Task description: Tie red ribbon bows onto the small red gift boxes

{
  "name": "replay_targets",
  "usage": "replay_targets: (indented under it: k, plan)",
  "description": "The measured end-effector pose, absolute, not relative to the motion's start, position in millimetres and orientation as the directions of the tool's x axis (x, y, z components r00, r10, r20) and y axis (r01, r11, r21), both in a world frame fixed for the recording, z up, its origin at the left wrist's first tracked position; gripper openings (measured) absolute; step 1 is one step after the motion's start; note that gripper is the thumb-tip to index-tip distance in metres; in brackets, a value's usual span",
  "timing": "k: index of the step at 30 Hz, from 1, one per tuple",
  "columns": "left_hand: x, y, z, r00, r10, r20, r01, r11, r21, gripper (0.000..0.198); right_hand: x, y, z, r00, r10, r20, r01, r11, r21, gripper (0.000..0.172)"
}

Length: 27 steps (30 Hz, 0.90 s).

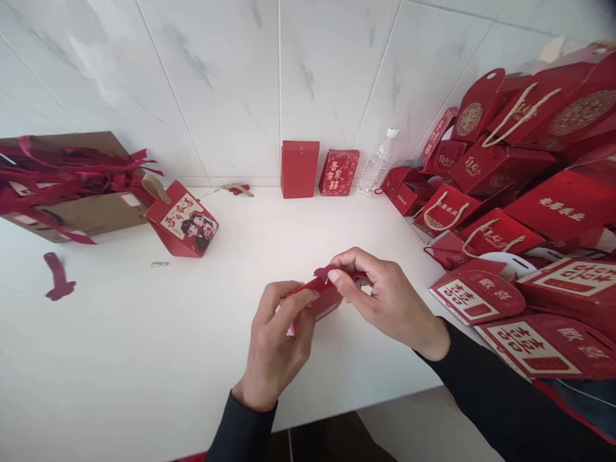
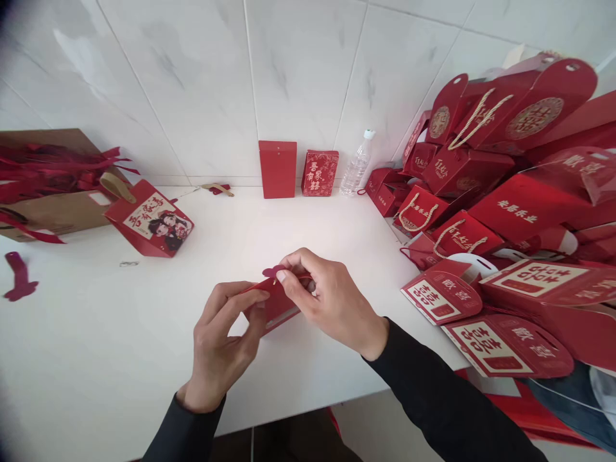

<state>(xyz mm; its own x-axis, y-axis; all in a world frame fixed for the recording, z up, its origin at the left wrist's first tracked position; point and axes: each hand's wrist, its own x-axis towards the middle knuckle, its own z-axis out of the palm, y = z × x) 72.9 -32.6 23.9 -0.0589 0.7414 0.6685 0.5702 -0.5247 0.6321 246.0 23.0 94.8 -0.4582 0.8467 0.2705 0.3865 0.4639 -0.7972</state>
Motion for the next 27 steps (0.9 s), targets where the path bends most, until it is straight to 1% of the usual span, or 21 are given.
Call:
replay_targets:
  k: [3, 5, 7, 9, 11, 13, 16, 19, 23, 27]
  plan:
    - [75.0, -31.8, 21.7, -0.074, 0.731, 0.678, 0.566, -0.529, 0.632, 0.023, 245.8, 24.2, 94.5, -0.465, 0.848, 0.253, 0.368, 0.445, -0.816, 0.008]
    - [77.8, -30.7, 19.2, -0.146, 0.719, 0.68, 0.541, -0.517, 0.663, 0.025, 245.4, 25.4, 98.6, -0.458, 0.844, 0.279, 0.395, 0.474, -0.787, 0.008]
    - [80.8, -29.9, 17.5, -0.237, 0.722, 0.651, 0.497, -0.485, 0.719, 0.033, 245.6, 27.9, 104.8, -0.468, 0.816, 0.34, 0.455, 0.552, -0.698, 0.007]
    - [83.6, -30.2, 18.4, -0.257, 0.742, 0.619, 0.478, -0.459, 0.749, 0.036, 246.5, 31.5, 111.9, -0.525, 0.762, 0.38, 0.51, 0.639, -0.576, 0.008]
    - [86.1, -32.5, 21.8, -0.208, 0.753, 0.624, 0.497, -0.468, 0.731, 0.029, 248.3, 35.0, 118.6, -0.605, 0.713, 0.354, 0.533, 0.693, -0.485, 0.01]
    - [88.9, -37.0, 25.6, -0.164, 0.737, 0.655, 0.507, -0.507, 0.697, 0.025, 250.7, 36.8, 124.3, -0.662, 0.689, 0.295, 0.539, 0.711, -0.452, 0.01]
    - [94.3, -46.7, 28.0, -0.137, 0.697, 0.704, 0.498, -0.566, 0.657, 0.029, 254.8, 34.8, 129.6, -0.698, 0.682, 0.22, 0.542, 0.703, -0.46, 0.008]
    - [100.1, -56.1, 26.4, -0.097, 0.658, 0.747, 0.49, -0.622, 0.611, 0.034, 260.1, 29.0, 131.4, -0.704, 0.698, 0.134, 0.547, 0.652, -0.526, 0.007]
    - [105.1, -64.0, 23.6, -0.067, 0.647, 0.759, 0.447, -0.661, 0.603, 0.035, 269.1, 21.7, 131.5, -0.699, 0.715, 0.015, 0.577, 0.576, -0.579, 0.009]
    - [106.5, -67.5, 22.3, -0.06, 0.643, 0.764, 0.434, -0.672, 0.6, 0.034, 276.2, 18.5, 132.4, -0.694, 0.718, -0.051, 0.611, 0.55, -0.57, 0.01]
